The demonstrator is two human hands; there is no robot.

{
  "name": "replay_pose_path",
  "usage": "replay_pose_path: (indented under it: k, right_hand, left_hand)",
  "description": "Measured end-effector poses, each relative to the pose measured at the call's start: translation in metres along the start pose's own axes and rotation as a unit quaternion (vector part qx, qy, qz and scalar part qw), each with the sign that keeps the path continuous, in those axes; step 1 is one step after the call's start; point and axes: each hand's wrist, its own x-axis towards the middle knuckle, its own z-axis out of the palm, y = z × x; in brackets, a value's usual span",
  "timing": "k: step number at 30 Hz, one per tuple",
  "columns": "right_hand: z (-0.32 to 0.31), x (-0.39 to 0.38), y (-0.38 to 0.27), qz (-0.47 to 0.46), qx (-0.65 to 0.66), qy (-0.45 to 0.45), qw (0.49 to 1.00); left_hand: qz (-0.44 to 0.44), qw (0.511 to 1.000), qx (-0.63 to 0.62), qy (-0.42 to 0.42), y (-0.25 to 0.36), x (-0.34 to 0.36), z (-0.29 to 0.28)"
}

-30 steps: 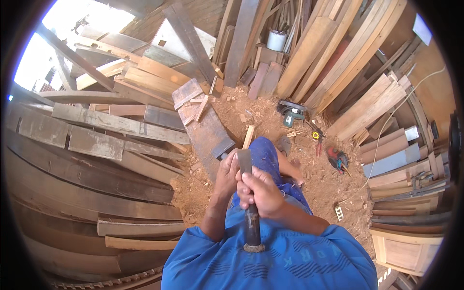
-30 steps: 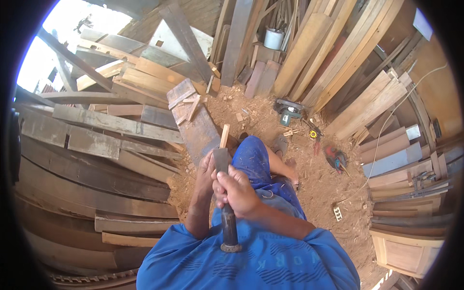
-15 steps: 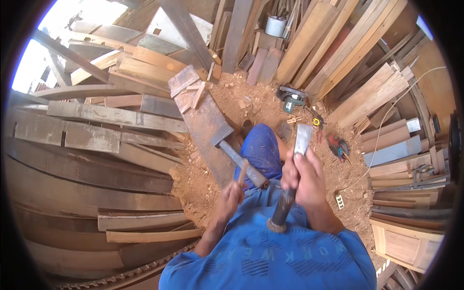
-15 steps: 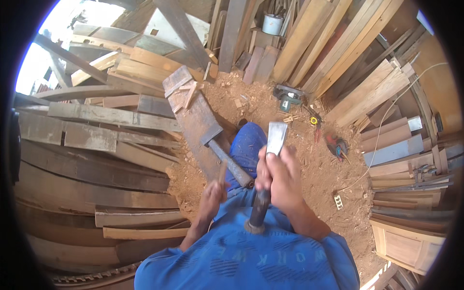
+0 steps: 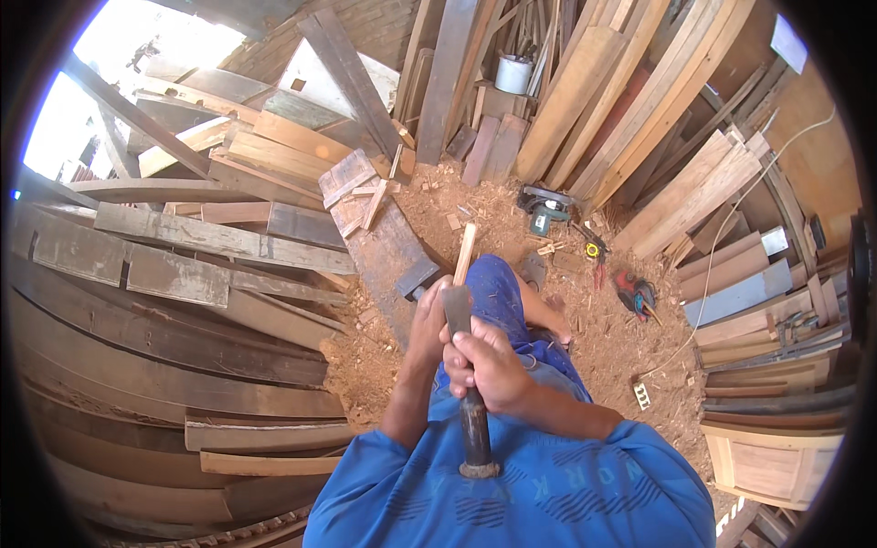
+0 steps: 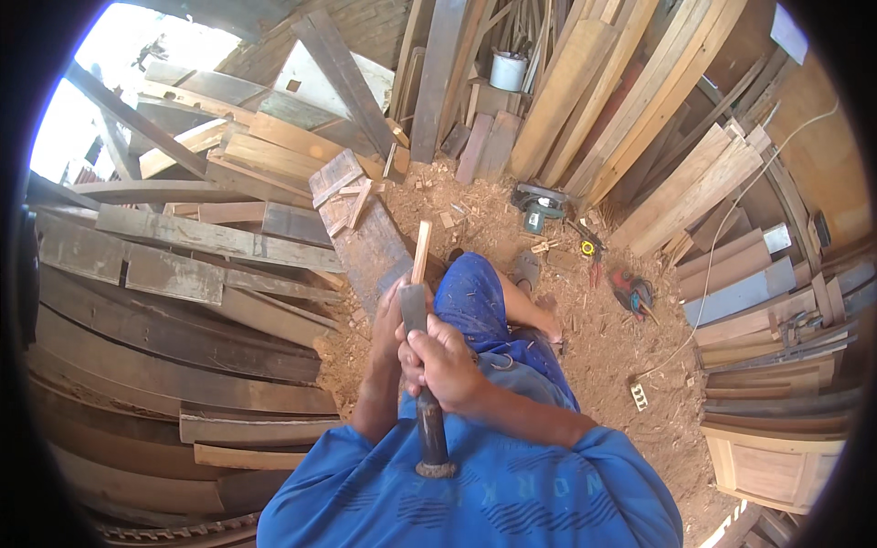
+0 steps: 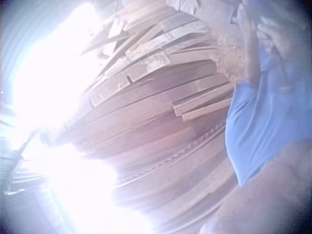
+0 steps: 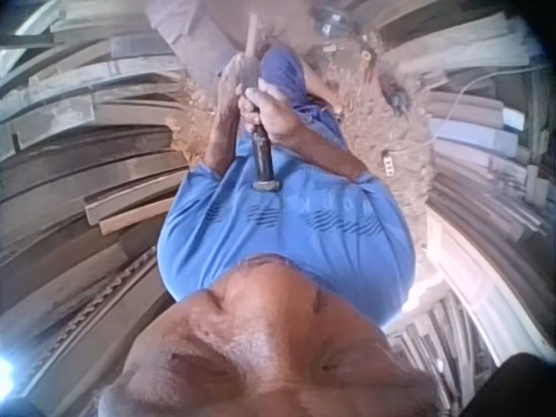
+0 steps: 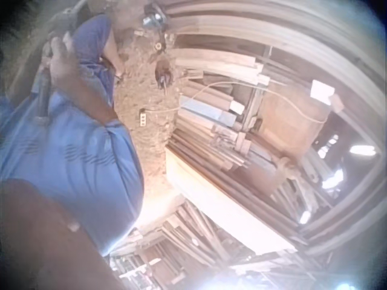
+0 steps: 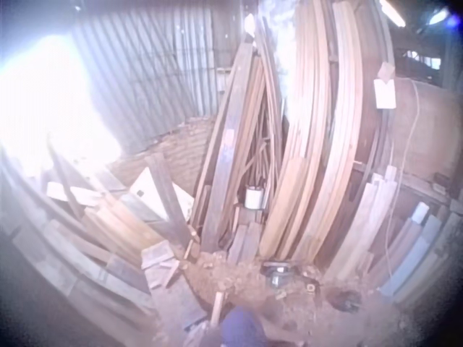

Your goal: The person shapes a small piece of wood using a chisel and their hands, repeatedly removing thin shavings from the end and sides of the wooden stick.

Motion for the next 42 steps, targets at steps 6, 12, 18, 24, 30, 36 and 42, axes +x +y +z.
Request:
replay_pose_path:
  k: [6,12,18,24,30,36,42]
  right_hand:
    - [0.003,-0.020,-0.007,-0.056,-0.028,0.046,0.997]
    - [-0.007,-0.039,-0.030,-0.125,-0.039,0.057,0.990]
    - [-0.010,0.005,-0.017,-0.011,0.055,0.035,0.998]
    - [0.003,-0.003,-0.003,-0.010,0.002,0.003,1.000]
    - [0.003,-0.015,-0.006,-0.047,-0.024,0.022,0.998]
    - [-0.001,-0.020,-0.011,-0.072,-0.026,0.059,0.995]
    - [0.002,-0.067,-0.076,-0.220,-0.116,0.089,0.964]
  left_hand:
    - [0.090,0.982,0.159,-0.037,0.011,-0.036,0.005]
    - [-0.090,0.996,0.012,-0.001,-0.064,-0.100,-0.017]
    - [-0.038,0.980,-0.196,0.022,-0.021,-0.018,-0.013]
    - [0.122,0.983,0.131,0.032,0.005,-0.014,0.001]
    - [0.077,0.982,0.168,0.043,0.016,-0.046,0.010]
    - [0.025,0.992,0.113,0.042,0.016,-0.065,0.020]
    - [-0.050,0.987,0.149,-0.034,-0.061,-0.122,-0.013]
